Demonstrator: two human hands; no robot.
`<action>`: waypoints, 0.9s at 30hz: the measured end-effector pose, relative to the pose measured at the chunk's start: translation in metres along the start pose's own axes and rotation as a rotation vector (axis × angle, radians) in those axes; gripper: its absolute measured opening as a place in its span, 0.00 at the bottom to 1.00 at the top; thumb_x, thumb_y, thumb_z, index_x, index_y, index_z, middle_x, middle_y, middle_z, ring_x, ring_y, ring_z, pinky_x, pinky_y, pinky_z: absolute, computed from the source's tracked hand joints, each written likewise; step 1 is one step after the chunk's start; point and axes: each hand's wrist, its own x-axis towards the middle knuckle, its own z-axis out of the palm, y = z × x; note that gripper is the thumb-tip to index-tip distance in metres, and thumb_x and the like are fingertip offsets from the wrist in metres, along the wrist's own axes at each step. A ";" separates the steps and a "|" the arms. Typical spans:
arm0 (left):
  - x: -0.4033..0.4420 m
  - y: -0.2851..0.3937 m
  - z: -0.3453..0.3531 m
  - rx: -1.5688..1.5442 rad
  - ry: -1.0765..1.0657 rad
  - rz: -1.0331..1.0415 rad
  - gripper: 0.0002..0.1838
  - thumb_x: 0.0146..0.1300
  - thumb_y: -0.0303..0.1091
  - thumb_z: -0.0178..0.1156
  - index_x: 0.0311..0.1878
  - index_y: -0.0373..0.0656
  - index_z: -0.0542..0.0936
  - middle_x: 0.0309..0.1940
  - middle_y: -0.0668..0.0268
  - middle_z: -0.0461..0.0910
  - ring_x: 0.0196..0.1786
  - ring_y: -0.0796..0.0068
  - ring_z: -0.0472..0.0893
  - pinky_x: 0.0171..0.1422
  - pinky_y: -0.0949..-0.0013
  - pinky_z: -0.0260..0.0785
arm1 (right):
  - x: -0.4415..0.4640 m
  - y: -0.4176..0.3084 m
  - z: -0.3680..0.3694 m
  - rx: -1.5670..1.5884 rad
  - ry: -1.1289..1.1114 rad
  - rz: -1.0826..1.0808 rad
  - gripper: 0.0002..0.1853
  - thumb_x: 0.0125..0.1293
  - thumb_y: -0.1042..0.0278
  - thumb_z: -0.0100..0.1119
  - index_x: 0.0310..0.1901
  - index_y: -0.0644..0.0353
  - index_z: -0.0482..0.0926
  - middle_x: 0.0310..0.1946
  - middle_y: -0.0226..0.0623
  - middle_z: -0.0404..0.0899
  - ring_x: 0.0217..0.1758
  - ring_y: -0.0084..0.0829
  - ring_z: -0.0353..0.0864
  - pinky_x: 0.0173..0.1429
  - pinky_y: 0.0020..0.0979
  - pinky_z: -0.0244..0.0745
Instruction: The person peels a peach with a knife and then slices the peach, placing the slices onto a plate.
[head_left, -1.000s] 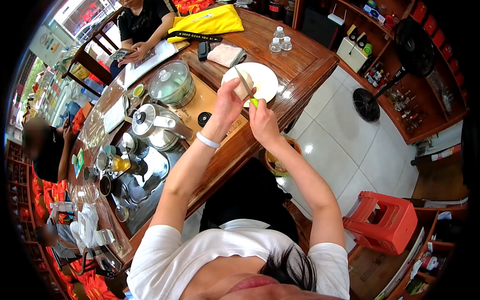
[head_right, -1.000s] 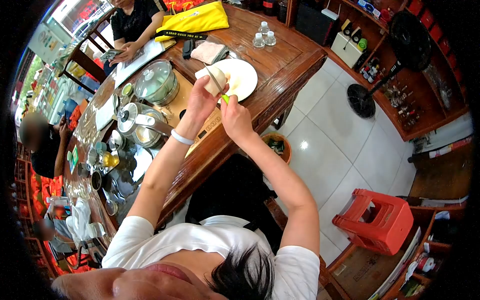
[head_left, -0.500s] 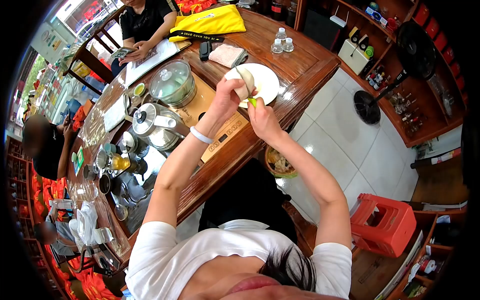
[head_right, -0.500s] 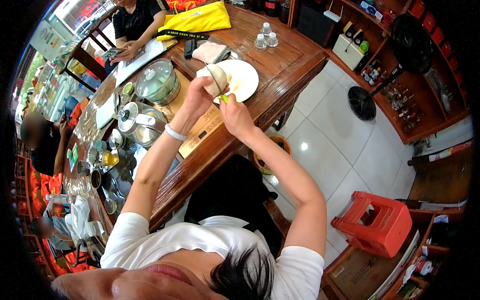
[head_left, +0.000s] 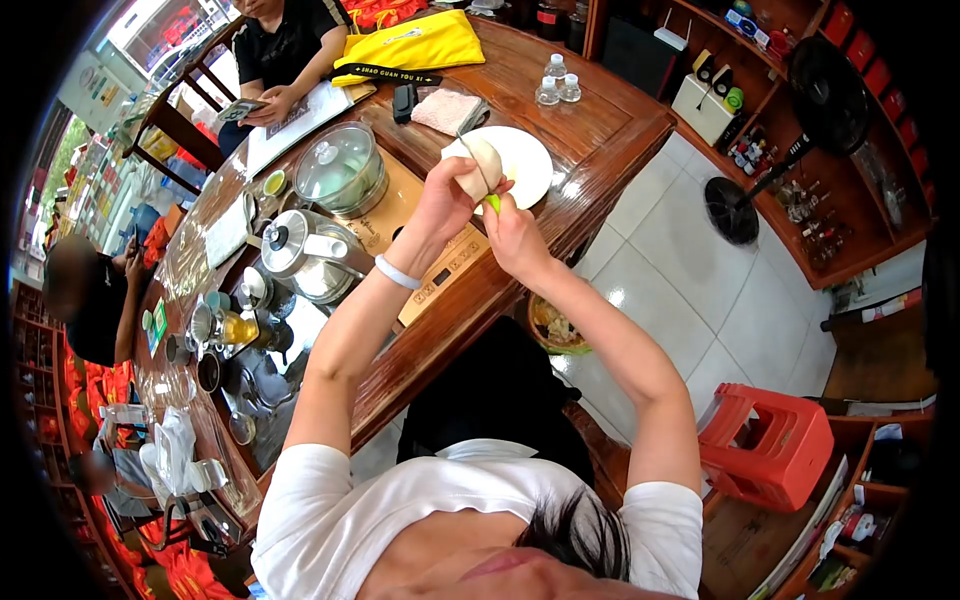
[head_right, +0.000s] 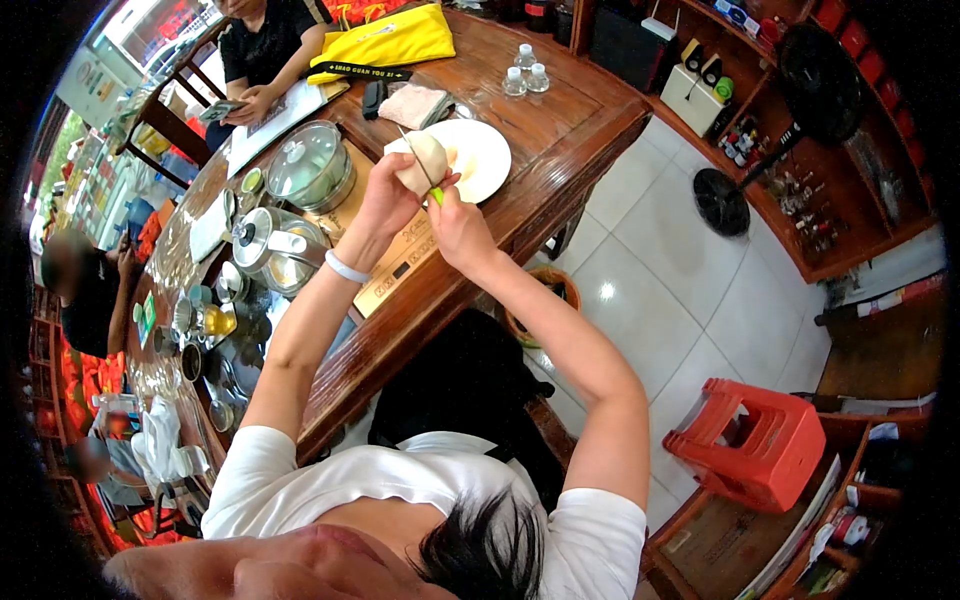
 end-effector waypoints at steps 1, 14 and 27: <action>-0.001 -0.001 0.000 0.015 0.007 -0.010 0.27 0.52 0.37 0.51 0.55 0.33 0.65 0.48 0.51 0.73 0.49 0.56 0.75 0.60 0.55 0.66 | -0.002 0.000 0.002 0.063 0.010 0.018 0.14 0.66 0.68 0.47 0.34 0.75 0.66 0.18 0.59 0.72 0.24 0.56 0.76 0.26 0.45 0.70; 0.000 -0.002 -0.019 -0.193 -0.036 -0.159 0.33 0.54 0.46 0.47 0.58 0.29 0.62 0.53 0.43 0.69 0.49 0.48 0.75 0.60 0.51 0.65 | -0.003 -0.027 0.014 1.075 -0.209 0.785 0.16 0.65 0.54 0.48 0.27 0.57 0.65 0.12 0.25 0.58 0.09 0.17 0.59 0.09 0.23 0.52; 0.057 0.001 -0.037 0.347 0.279 0.170 0.28 0.47 0.28 0.62 0.53 0.38 0.64 0.41 0.59 0.73 0.42 0.71 0.76 0.47 0.64 0.73 | 0.018 0.010 -0.032 0.760 -0.029 0.789 0.16 0.67 0.55 0.49 0.26 0.55 0.62 0.14 0.21 0.58 0.10 0.13 0.51 0.11 0.20 0.46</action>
